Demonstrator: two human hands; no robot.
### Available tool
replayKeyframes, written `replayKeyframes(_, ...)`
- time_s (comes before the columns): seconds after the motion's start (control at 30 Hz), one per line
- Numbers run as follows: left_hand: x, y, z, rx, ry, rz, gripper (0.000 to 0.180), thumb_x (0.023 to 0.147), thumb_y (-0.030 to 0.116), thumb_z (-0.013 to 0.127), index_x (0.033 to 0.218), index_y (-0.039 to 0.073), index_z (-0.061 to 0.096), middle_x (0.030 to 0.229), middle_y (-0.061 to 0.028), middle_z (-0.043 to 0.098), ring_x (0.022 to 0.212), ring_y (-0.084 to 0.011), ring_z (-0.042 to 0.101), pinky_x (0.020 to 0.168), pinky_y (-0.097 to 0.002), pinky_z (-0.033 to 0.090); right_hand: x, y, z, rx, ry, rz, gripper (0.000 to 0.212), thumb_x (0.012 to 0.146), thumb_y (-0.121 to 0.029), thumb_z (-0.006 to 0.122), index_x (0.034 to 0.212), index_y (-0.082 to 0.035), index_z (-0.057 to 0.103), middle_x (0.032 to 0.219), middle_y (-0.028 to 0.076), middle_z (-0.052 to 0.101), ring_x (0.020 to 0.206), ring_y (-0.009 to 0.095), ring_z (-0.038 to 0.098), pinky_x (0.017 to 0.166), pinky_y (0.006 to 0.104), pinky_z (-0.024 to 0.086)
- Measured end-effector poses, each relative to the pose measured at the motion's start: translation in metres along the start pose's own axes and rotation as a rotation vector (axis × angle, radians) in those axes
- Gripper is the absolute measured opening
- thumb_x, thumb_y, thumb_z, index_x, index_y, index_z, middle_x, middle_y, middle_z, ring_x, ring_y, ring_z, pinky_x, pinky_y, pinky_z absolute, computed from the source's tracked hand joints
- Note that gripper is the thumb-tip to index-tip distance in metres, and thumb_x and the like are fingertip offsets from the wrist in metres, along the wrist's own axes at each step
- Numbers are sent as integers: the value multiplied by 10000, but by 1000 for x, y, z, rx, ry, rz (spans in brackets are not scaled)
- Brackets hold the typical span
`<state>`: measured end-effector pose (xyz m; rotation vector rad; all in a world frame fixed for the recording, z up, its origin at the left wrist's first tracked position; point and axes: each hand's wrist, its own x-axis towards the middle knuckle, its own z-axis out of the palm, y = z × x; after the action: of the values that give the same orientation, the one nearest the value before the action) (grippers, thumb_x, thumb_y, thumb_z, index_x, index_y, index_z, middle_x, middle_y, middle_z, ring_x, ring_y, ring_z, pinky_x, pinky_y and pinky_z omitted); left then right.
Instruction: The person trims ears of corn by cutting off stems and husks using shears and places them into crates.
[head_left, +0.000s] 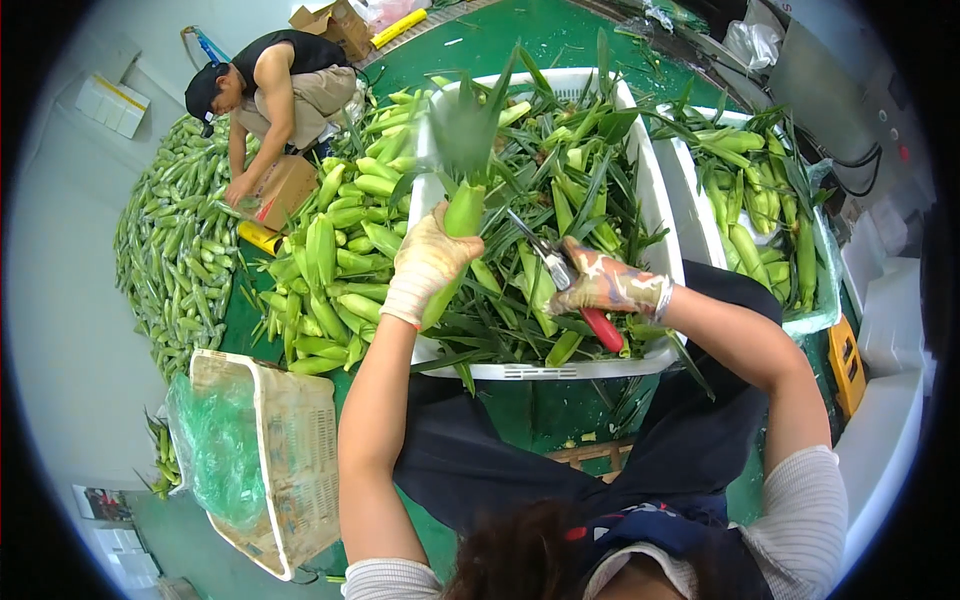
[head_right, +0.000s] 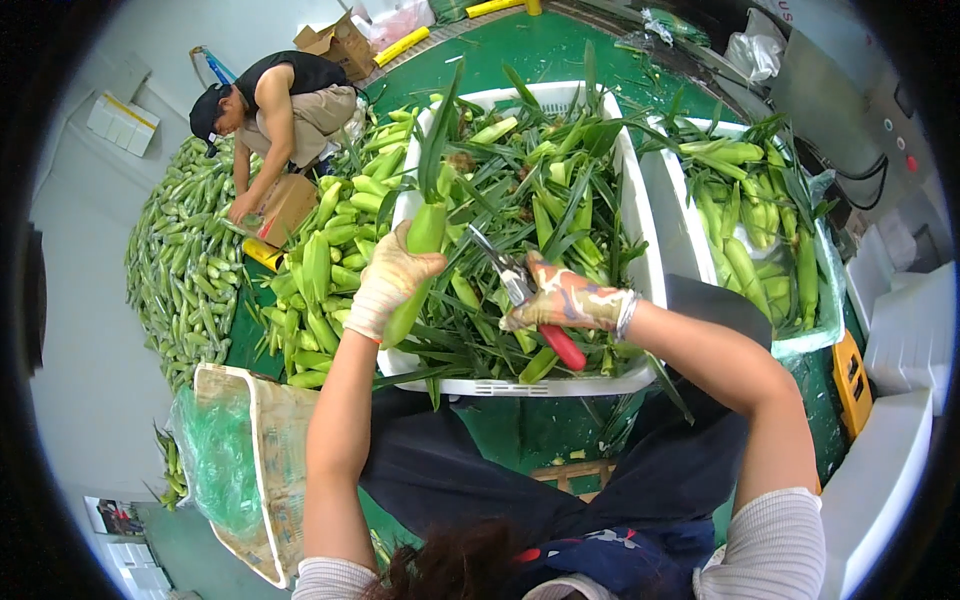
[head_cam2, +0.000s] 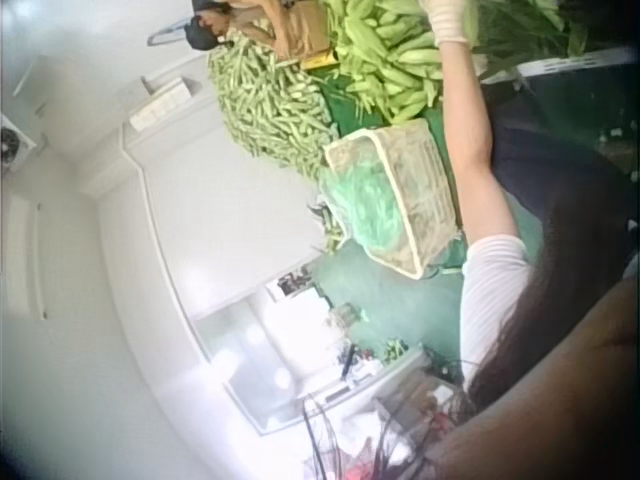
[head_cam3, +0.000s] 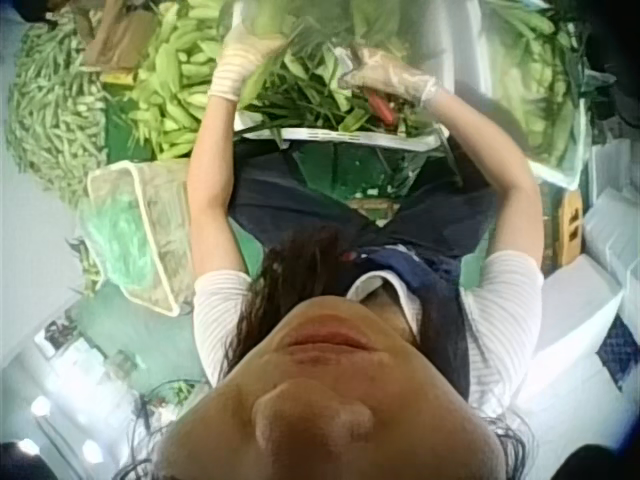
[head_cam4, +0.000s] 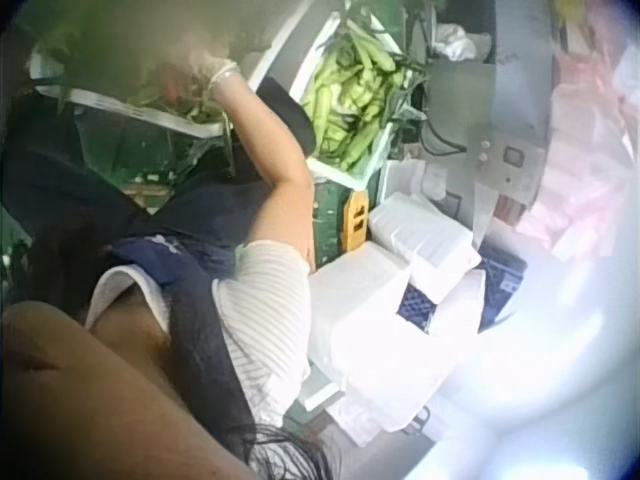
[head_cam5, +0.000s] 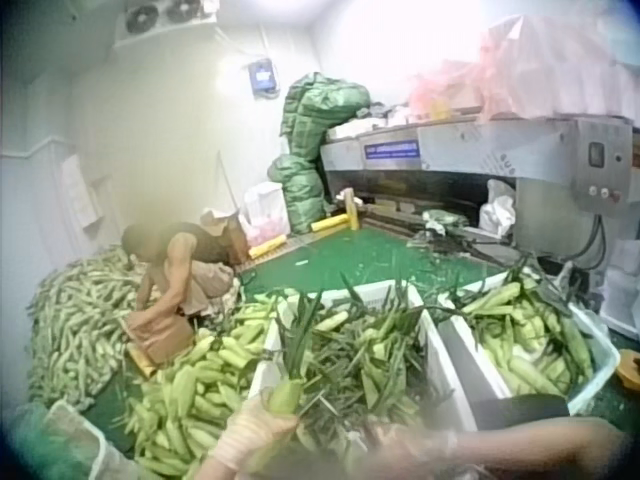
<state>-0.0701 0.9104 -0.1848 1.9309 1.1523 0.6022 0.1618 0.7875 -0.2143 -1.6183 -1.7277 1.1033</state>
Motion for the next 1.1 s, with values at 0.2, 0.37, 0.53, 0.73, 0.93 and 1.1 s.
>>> replayKeyframes(0.2, -18, 37, 20, 669, 55, 19, 579, 641, 303, 714, 1124, 24, 560, 909, -190, 652, 858, -319, 638, 763, -379, 502, 51, -21, -30, -60, -193, 21, 558, 671, -312, 783, 1002, 13, 474, 783, 98, 581, 740, 166, 547, 669, 296, 464)
replayKeyframes(0.37, -16, 16, 8, 521, 152, 1, 528, 661, 221, 726, 1121, 32, 549, 909, -122, 660, 778, -236, 636, 725, -322, 506, 30, -17, -12, 864, -197, 229, 234, 783, -216, 687, 715, -35, 555, 573, 33, 534, 459, 143, 540, 407, 277, 471)
replayKeyframes(0.53, -22, 1, -20, -603, -65, -120, 426, 708, 149, 696, 1082, 3, 555, 859, -89, 641, 760, -173, 618, 710, -298, 505, -7, -32, 3, 566, -376, 121, 348, 787, -285, 686, 962, -33, 521, 787, 56, 570, 695, 145, 572, 624, 272, 493)
replayKeyframes(0.73, -20, 10, 8, -823, -220, -148, 438, 738, 293, 638, 1057, 4, 556, 938, -107, 622, 796, -216, 625, 751, -344, 511, 35, -33, 13, 615, -196, -182, 463, 761, -354, 701, 1011, -7, 521, 825, 60, 572, 748, 133, 541, 657, 255, 453)
replayKeyframes(0.93, 20, -112, -75, -739, 273, -167, 459, 869, 419, 513, 1236, 145, 488, 1190, -84, 520, 1089, -254, 504, 962, -446, 389, 5, 0, -87, 509, -76, 120, 321, 839, -311, 628, 913, 1, 620, 686, 63, 597, 586, 150, 575, 596, 304, 507)
replayKeyframes(1.1, 61, -157, -151, -1209, 1060, -360, 501, 881, 319, 472, 1258, -12, 479, 1301, -162, 479, 1209, -342, 429, 1010, -546, 333, -81, 133, -198, -247, 363, 646, 427, 703, -385, 665, 875, -2, 587, 759, 175, 640, 675, 253, 630, 618, 371, 479)
